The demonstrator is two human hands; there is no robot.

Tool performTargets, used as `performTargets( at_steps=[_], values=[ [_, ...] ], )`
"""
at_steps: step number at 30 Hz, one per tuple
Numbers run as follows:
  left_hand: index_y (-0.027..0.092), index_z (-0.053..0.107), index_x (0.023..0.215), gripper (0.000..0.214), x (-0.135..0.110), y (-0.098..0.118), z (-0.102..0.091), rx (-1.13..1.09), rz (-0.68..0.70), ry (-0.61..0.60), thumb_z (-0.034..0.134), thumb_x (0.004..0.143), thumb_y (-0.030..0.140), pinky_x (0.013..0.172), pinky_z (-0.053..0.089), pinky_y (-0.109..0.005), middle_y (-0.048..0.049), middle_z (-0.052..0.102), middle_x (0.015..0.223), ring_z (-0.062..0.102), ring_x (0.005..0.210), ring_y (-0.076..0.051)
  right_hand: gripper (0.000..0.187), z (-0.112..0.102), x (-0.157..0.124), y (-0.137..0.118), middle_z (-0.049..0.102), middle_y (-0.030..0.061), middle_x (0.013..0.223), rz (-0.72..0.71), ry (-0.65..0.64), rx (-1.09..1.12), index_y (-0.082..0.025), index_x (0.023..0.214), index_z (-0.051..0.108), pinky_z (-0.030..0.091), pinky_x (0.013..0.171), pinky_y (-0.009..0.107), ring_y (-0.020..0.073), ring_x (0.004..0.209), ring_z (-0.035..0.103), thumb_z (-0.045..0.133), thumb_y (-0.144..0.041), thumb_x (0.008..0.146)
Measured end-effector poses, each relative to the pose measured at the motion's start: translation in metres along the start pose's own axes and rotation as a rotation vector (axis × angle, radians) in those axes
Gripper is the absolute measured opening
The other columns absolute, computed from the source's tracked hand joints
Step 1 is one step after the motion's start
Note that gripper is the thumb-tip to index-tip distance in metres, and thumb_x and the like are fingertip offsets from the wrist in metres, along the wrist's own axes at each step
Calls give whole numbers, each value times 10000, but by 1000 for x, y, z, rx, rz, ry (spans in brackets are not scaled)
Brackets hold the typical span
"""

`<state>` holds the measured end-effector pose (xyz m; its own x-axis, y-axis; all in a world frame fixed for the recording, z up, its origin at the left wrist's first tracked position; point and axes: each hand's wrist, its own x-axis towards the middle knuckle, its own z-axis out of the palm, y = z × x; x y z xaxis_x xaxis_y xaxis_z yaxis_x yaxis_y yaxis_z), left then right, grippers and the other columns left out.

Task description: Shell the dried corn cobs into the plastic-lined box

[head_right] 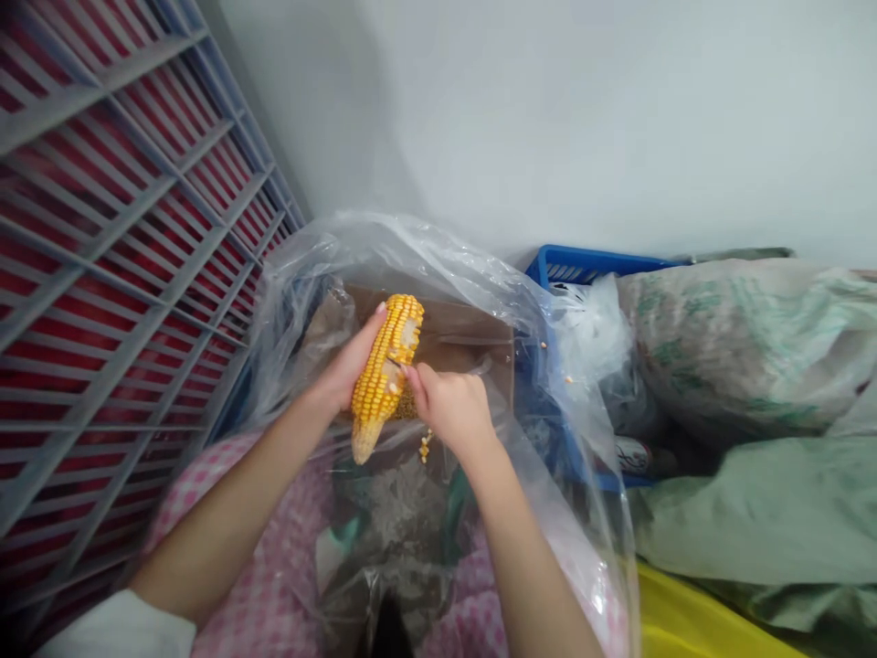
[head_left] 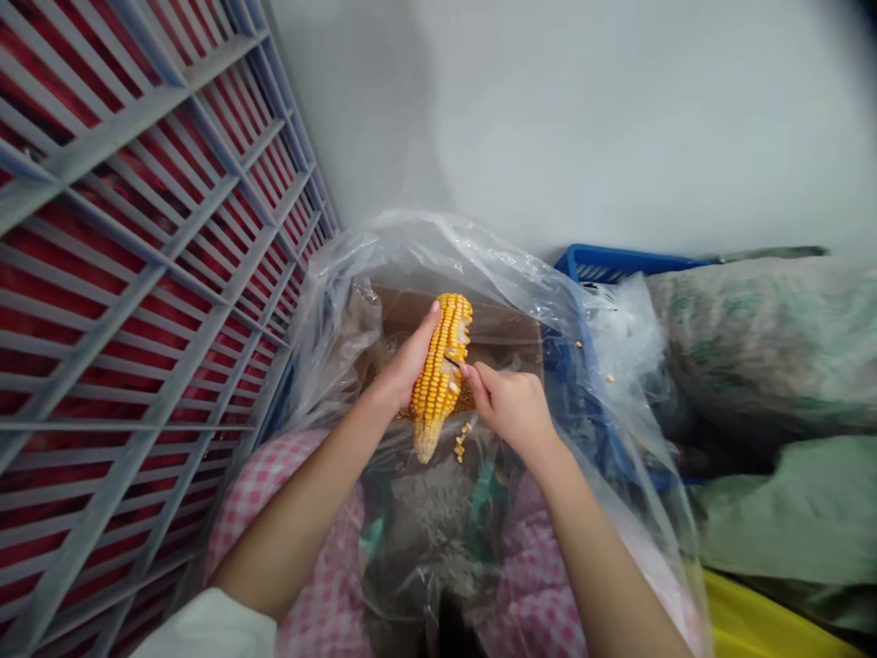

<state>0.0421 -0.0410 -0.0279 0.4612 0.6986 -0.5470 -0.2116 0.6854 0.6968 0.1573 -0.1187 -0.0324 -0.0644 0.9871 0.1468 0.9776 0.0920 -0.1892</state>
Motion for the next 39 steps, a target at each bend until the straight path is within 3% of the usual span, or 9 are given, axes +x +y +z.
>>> performTargets(
  at_steps=[6, 14, 16, 23, 28, 32, 39],
  values=[
    [161, 621, 723, 497, -6, 7, -2, -14, -124, -165, 429, 716, 620, 402, 384, -255, -48, 571, 542, 481, 413, -124, 499, 2, -3, 9, 520, 10, 444, -129, 112, 8, -153, 594, 549, 161, 476, 249, 68, 402, 408, 220, -359, 908],
    [138, 644, 784, 529, -10, 4, 0, 12, -268, -269, 434, 710, 618, 444, 429, -312, -102, 633, 641, 531, 457, -170, 484, -1, -3, 16, 505, 13, 444, -224, 155, 89, -146, 563, 541, 220, 490, 224, 71, 420, 417, 248, -335, 899],
    [138, 645, 793, 523, -9, 0, 1, -29, -252, -280, 452, 701, 616, 455, 433, -308, -99, 636, 660, 533, 468, -164, 480, -2, -3, 17, 501, 12, 447, -201, 163, 109, -145, 565, 538, 231, 490, 218, 71, 422, 421, 245, -328, 898],
    [173, 604, 719, 481, 0, -5, 2, -170, -33, -76, 475, 676, 635, 446, 412, -231, -22, 574, 575, 504, 458, -107, 475, -7, 0, 10, 470, -9, 434, 93, 203, 153, -152, 558, 501, 216, 466, 205, 57, 395, 392, 244, -356, 902],
    [167, 601, 801, 465, 3, -6, 2, -170, 118, 43, 476, 698, 603, 486, 414, -199, 7, 570, 604, 494, 482, -83, 466, -5, 0, 7, 511, -1, 450, 28, 133, 141, -154, 594, 536, 196, 464, 213, 62, 412, 439, 255, -369, 897],
    [167, 592, 913, 490, 2, -7, 3, -88, 278, 127, 486, 697, 594, 595, 433, -191, 4, 602, 712, 551, 623, -95, 459, -2, -1, 6, 534, 1, 451, 33, 127, 99, -163, 592, 546, 170, 462, 228, 67, 402, 445, 274, -380, 891],
    [152, 584, 831, 508, 1, -11, 4, 31, 386, 234, 495, 665, 623, 574, 418, -209, -5, 574, 675, 538, 610, -105, 465, -4, -2, 4, 565, 9, 487, 63, 57, 143, -171, 620, 567, 167, 477, 235, 69, 423, 457, 264, -397, 892]
  ],
)
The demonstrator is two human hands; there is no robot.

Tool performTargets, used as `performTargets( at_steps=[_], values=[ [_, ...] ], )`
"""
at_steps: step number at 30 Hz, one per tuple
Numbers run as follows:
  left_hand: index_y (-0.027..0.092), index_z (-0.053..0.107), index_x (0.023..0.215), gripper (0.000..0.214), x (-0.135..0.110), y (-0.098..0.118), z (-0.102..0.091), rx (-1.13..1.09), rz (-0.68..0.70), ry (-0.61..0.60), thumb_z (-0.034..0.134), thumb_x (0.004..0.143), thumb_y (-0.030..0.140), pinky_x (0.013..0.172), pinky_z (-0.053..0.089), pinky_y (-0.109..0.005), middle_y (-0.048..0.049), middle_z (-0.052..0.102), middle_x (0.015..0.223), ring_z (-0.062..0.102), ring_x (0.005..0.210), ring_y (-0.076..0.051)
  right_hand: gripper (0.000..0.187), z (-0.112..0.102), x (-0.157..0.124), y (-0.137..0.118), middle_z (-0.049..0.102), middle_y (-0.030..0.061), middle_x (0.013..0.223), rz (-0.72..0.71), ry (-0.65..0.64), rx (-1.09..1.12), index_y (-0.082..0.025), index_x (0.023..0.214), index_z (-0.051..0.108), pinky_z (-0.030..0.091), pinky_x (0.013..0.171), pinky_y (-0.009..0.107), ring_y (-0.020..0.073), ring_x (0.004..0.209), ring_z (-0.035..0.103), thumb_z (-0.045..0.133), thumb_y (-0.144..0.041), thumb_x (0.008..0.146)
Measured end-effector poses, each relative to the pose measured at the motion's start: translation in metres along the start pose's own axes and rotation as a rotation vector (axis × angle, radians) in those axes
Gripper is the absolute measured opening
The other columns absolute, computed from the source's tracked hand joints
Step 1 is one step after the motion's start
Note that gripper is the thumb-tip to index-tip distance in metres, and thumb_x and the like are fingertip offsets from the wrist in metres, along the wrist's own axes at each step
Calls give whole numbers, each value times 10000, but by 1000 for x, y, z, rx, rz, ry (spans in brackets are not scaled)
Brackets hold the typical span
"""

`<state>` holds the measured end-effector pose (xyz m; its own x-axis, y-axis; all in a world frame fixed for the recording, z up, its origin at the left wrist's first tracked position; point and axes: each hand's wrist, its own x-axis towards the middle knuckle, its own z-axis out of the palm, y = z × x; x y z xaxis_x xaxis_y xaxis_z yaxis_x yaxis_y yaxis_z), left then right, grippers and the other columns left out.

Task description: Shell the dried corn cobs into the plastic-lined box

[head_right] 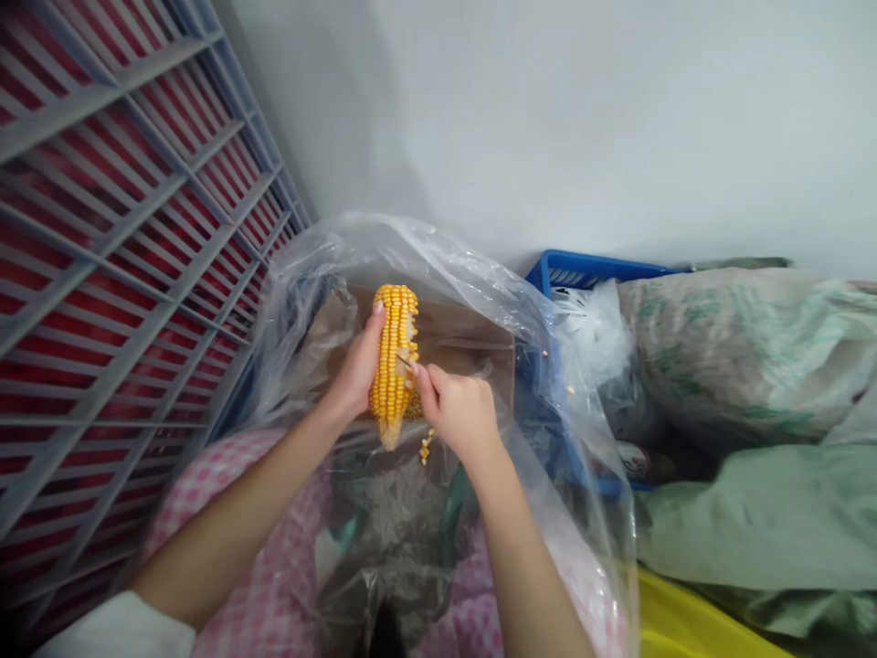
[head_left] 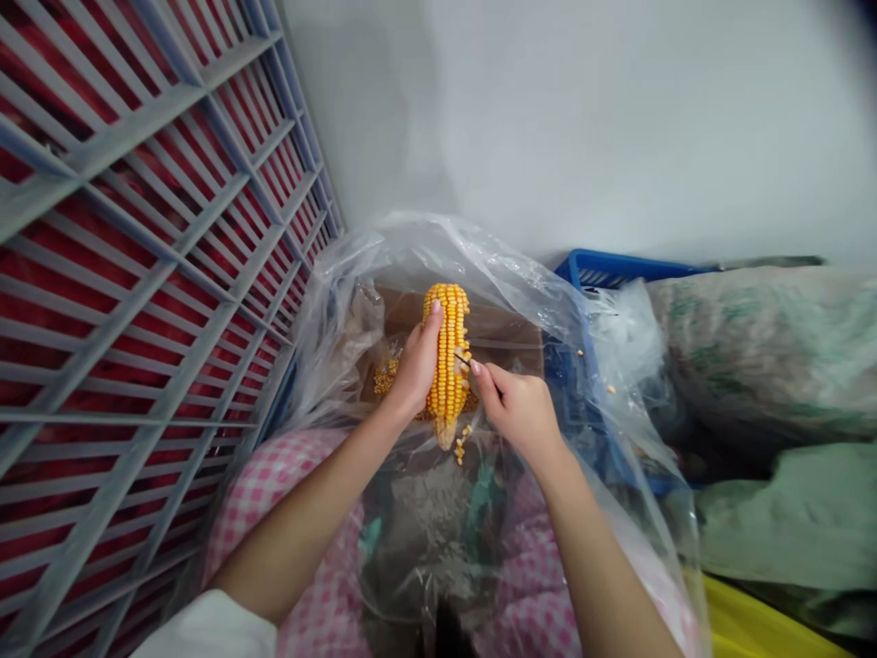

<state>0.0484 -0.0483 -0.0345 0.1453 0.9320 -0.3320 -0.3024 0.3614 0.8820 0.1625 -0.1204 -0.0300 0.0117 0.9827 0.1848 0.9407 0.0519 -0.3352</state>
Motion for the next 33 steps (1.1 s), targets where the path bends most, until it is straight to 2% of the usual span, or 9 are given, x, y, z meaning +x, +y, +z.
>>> performTargets(
  at_steps=[6, 11, 19, 28, 31, 33],
  values=[
    [168, 563, 842, 456, -1, 2, 0, 196, 199, 102, 442, 728, 593, 652, 408, -219, -17, 576, 785, 537, 729, -119, 463, 4, 0, -2, 577, 21, 494, 39, -54, -60, -179, 631, 582, 144, 479, 249, 76, 415, 445, 269, -401, 890],
    [170, 557, 905, 463, -6, 4, 0, 326, 329, 132, 385, 770, 579, 700, 401, -229, -33, 576, 823, 527, 761, -130, 455, 7, -2, -5, 565, 20, 489, 52, -9, -38, -167, 624, 565, 146, 475, 244, 71, 408, 437, 267, -384, 892],
    [182, 540, 982, 507, -7, 3, 0, 305, 316, 184, 330, 781, 597, 759, 408, -253, -50, 586, 902, 536, 833, -148, 458, 5, -3, -13, 566, 23, 517, 126, 24, 105, -164, 668, 569, 188, 483, 226, 80, 446, 467, 242, -389, 896],
    [191, 499, 946, 440, -13, -7, 5, 344, 350, 251, 360, 783, 576, 776, 402, -261, -42, 568, 938, 526, 879, -144, 416, 11, -4, -26, 592, 37, 541, 252, -44, -5, -176, 735, 612, 141, 484, 249, 84, 415, 423, 264, -340, 894],
    [188, 517, 920, 470, -10, -8, 4, 265, 270, 233, 377, 756, 606, 713, 416, -247, -30, 573, 870, 540, 809, -137, 412, 15, -3, -27, 591, 27, 534, 225, -37, -25, -178, 743, 611, 130, 480, 246, 76, 403, 405, 260, -330, 896],
    [183, 537, 903, 496, -7, -5, 3, 170, 166, 184, 406, 726, 627, 661, 424, -236, -22, 577, 799, 549, 745, -131, 420, 18, -2, -23, 585, 19, 524, 165, -10, -41, -177, 710, 599, 127, 477, 242, 70, 401, 397, 261, -344, 895]
  ],
)
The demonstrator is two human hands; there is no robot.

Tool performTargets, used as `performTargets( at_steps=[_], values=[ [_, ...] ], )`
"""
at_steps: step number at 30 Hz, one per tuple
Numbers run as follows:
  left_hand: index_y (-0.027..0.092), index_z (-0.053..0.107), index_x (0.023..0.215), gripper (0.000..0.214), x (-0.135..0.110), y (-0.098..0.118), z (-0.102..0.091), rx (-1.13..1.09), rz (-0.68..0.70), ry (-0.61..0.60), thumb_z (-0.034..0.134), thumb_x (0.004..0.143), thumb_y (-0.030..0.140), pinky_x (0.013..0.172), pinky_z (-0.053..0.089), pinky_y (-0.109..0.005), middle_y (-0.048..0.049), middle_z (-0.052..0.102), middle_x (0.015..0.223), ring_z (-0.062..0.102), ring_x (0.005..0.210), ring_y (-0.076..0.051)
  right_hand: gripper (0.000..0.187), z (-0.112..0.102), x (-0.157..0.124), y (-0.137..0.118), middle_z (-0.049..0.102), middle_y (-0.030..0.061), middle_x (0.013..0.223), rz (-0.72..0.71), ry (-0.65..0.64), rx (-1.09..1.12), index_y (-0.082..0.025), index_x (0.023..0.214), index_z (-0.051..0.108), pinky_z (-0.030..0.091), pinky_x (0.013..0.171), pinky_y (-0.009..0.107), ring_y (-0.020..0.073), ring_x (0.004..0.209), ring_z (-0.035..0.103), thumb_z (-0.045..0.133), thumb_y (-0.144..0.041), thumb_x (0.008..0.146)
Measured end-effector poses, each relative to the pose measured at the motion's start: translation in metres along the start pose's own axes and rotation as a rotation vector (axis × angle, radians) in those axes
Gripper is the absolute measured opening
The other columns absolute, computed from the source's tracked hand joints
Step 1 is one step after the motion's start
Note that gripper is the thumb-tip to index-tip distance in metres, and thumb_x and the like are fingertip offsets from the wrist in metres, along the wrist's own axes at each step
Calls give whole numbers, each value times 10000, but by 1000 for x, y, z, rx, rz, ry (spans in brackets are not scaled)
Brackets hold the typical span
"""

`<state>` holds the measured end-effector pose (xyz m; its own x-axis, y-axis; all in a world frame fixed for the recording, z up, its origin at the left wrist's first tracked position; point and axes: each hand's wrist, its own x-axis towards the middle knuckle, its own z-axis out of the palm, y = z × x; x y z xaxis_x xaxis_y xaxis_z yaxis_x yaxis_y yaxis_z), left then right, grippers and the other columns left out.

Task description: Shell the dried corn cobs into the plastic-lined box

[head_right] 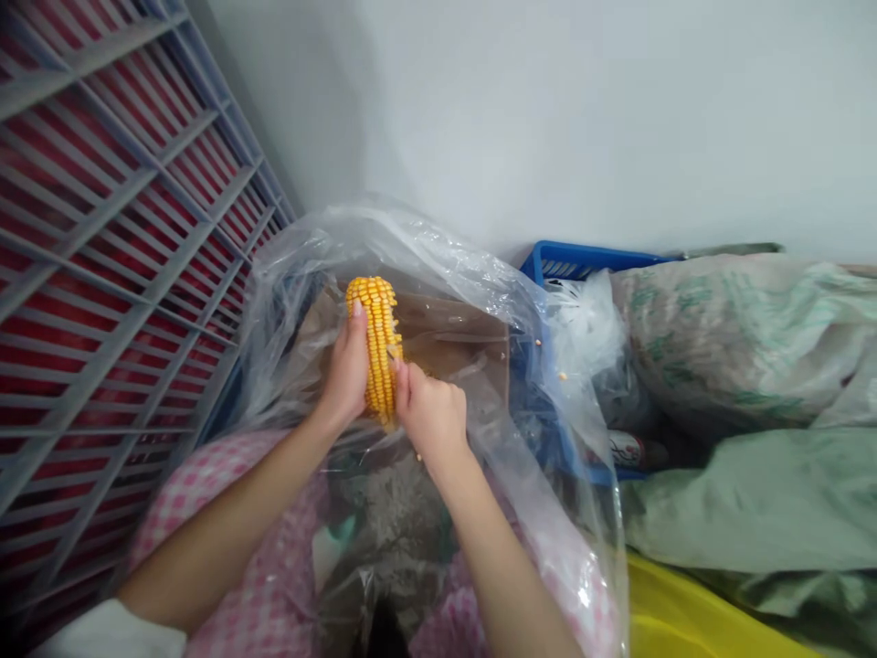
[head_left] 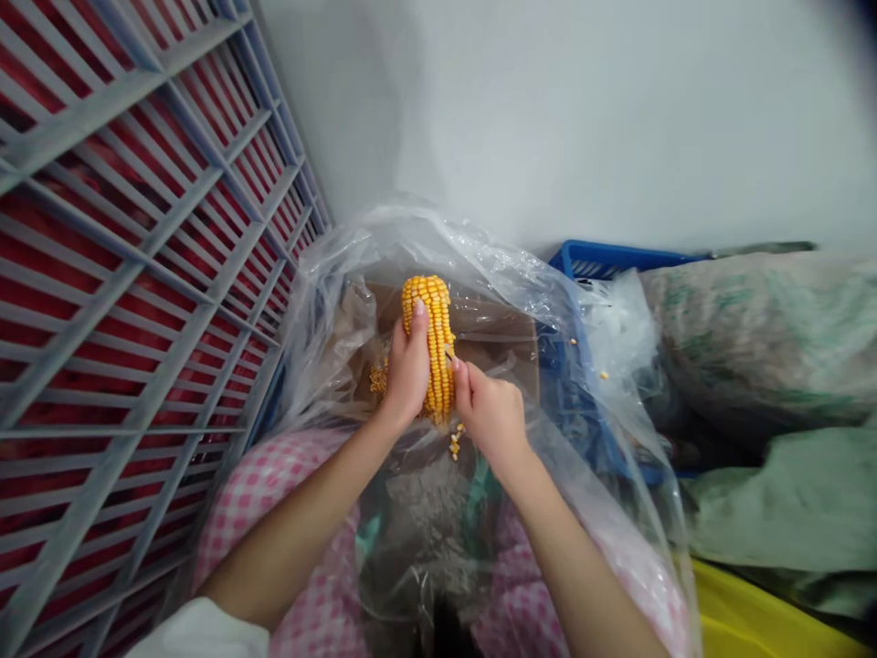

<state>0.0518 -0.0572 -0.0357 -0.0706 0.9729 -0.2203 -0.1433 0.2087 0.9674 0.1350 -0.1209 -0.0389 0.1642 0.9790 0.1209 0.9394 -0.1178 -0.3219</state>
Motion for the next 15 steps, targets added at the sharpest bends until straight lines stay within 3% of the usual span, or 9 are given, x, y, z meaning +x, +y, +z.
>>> performTargets(
  at_steps=[6, 8, 10, 15],
  values=[
    [164, 581, 778, 514, 5, 14, -5, -230, -455, -364, 418, 701, 646, 519, 432, -256, -27, 567, 611, 528, 527, -126, 459, -3, 3, 22, 520, 4, 457, -214, 139, -37, -159, 592, 546, 157, 471, 231, 63, 413, 401, 259, -347, 898],
    [167, 588, 775, 513, 4, 16, -6, -242, -517, -414, 419, 701, 645, 498, 430, -255, -26, 567, 597, 524, 503, -124, 459, -8, 2, 27, 493, 1, 443, -245, 169, -34, -156, 565, 529, 169, 470, 231, 64, 415, 399, 275, -352, 894],
    [177, 591, 826, 496, 3, 16, -5, -218, -454, -367, 434, 704, 631, 514, 433, -242, -19, 582, 632, 541, 535, -120, 460, -15, 0, 28, 461, -8, 431, -209, 181, 22, -156, 548, 511, 185, 468, 226, 61, 406, 381, 279, -353, 892],
    [182, 559, 923, 497, -1, 8, -4, 14, -74, -153, 401, 737, 614, 619, 421, -216, -34, 600, 839, 557, 746, -126, 463, -23, -2, 17, 438, -22, 449, -3, 95, 256, -166, 551, 487, 219, 463, 208, 60, 406, 336, 261, -385, 890]
  ],
)
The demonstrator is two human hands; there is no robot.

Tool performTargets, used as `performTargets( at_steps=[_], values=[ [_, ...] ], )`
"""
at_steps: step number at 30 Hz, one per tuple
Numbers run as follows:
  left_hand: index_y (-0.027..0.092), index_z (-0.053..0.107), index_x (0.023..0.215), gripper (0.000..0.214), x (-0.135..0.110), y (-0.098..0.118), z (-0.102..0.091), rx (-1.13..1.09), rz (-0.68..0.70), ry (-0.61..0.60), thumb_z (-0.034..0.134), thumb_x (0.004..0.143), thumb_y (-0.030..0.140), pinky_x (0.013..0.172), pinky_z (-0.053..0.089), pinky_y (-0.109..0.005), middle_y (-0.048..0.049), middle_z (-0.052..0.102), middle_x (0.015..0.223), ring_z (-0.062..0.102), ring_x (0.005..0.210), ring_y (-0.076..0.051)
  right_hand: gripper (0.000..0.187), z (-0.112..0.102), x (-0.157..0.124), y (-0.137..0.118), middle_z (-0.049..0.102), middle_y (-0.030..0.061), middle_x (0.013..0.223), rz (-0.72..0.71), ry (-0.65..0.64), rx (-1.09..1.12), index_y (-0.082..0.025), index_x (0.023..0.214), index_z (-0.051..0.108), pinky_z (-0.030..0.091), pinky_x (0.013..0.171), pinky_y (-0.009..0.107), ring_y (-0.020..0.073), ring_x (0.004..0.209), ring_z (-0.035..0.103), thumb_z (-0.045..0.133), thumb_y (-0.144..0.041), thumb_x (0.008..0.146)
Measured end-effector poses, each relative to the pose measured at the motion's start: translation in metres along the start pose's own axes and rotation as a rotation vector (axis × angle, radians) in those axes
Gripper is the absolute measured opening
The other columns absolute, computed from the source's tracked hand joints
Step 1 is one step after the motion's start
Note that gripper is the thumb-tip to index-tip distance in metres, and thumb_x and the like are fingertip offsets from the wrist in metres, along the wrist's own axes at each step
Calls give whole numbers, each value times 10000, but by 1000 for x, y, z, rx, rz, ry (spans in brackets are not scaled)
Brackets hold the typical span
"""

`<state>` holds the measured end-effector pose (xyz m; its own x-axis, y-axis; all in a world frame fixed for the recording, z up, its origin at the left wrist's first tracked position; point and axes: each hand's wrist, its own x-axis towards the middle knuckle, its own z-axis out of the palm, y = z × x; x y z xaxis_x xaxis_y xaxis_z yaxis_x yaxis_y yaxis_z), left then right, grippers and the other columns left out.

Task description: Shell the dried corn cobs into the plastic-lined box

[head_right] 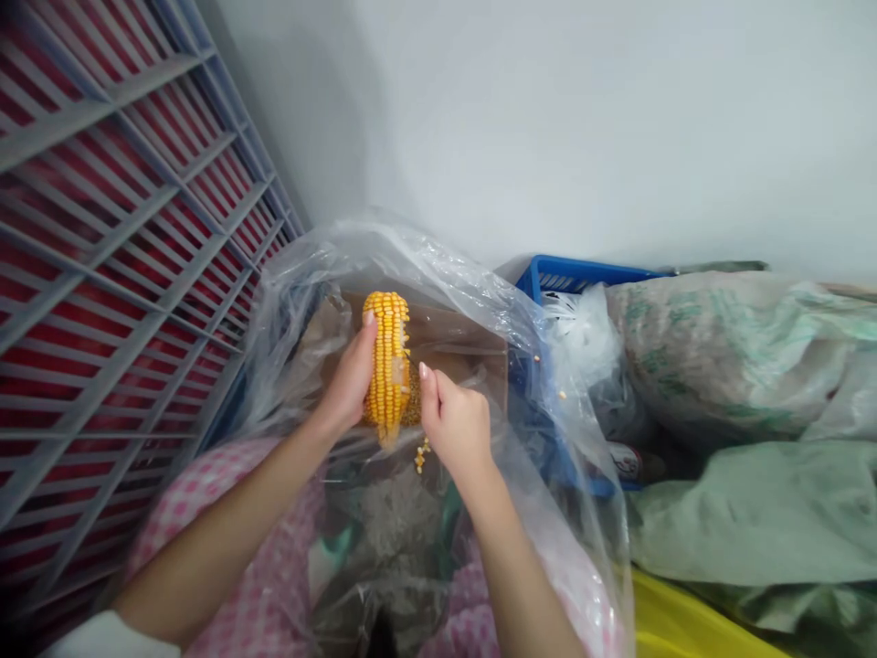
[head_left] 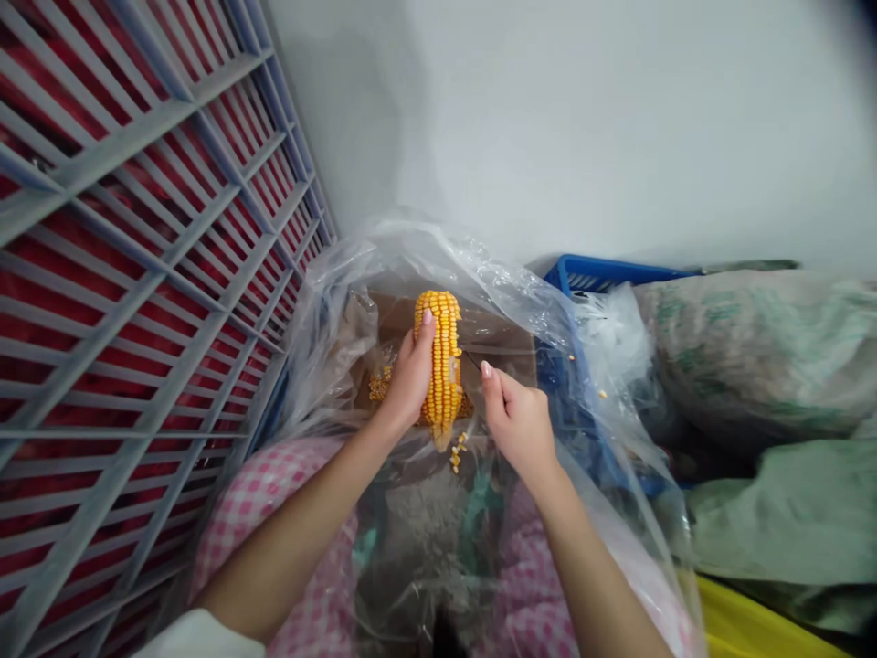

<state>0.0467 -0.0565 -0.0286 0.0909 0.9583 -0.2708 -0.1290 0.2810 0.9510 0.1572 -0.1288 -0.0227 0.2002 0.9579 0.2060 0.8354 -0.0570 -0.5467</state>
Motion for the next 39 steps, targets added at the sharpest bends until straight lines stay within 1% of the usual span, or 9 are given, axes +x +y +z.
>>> performTargets(
  at_steps=[4, 9, 13, 17, 23, 25, 27, 33, 39],
  values=[
    [175, 521, 909, 487, -3, -6, 2, 189, 112, 66, 343, 768, 606, 656, 412, -243, -38, 571, 819, 534, 749, -136, 468, 5, 4, -8, 498, -5, 483, 93, -93, 24, -174, 583, 525, 211, 475, 221, 77, 436, 358, 257, -411, 885],
    [176, 476, 854, 389, -6, -12, 5, 393, 270, 167, 380, 788, 547, 709, 391, -259, -39, 550, 841, 521, 794, -145, 480, 13, 3, -11, 573, 39, 525, 166, -147, -89, -183, 618, 577, 181, 483, 251, 105, 444, 419, 240, -385, 894],
    [172, 472, 795, 401, -8, -15, 9, 378, 256, 147, 367, 785, 559, 637, 384, -243, -24, 540, 758, 511, 704, -130, 478, 19, 0, -13, 596, 57, 547, 156, -127, -156, -174, 663, 600, 175, 486, 257, 111, 442, 462, 224, -351, 901],
    [165, 512, 765, 469, -2, -16, 7, 138, 82, 11, 371, 752, 612, 557, 385, -219, -15, 549, 696, 502, 613, -107, 455, 21, 3, -7, 600, 42, 549, 43, -122, -245, -170, 717, 600, 156, 481, 253, 94, 421, 456, 221, -339, 902],
    [156, 591, 712, 543, 12, -6, -4, -145, -466, -339, 398, 698, 663, 430, 385, -238, -35, 559, 545, 492, 440, -116, 504, 11, 14, 23, 559, 30, 487, -185, -107, -299, -154, 668, 596, 166, 475, 240, 78, 414, 443, 211, -380, 901],
    [155, 588, 683, 558, 12, -2, -6, -171, -565, -400, 383, 696, 674, 416, 386, -250, -36, 548, 524, 484, 415, -120, 495, 6, 15, 30, 536, 19, 472, -190, -92, -255, -155, 646, 585, 186, 478, 230, 77, 419, 439, 227, -387, 896],
    [157, 579, 705, 556, 10, 0, -6, -156, -485, -366, 385, 693, 678, 414, 382, -240, -23, 538, 531, 476, 412, -110, 483, 2, 14, 31, 492, 1, 453, -110, -60, -161, -159, 612, 553, 210, 483, 219, 75, 414, 418, 238, -394, 893],
    [169, 534, 848, 498, 7, -11, -2, 144, 66, -38, 391, 729, 630, 534, 397, -209, -19, 558, 703, 525, 599, -106, 485, 8, 12, 11, 383, -23, 446, 100, -29, 176, -175, 507, 403, 238, 464, 211, 80, 437, 375, 251, -453, 872],
    [174, 483, 811, 412, -1, -13, 2, 523, 283, 100, 339, 795, 560, 665, 390, -260, -54, 557, 812, 533, 767, -161, 500, 18, 14, -1, 402, -8, 429, 163, -65, 193, -182, 497, 408, 216, 436, 226, 96, 415, 349, 230, -467, 867]
  ],
)
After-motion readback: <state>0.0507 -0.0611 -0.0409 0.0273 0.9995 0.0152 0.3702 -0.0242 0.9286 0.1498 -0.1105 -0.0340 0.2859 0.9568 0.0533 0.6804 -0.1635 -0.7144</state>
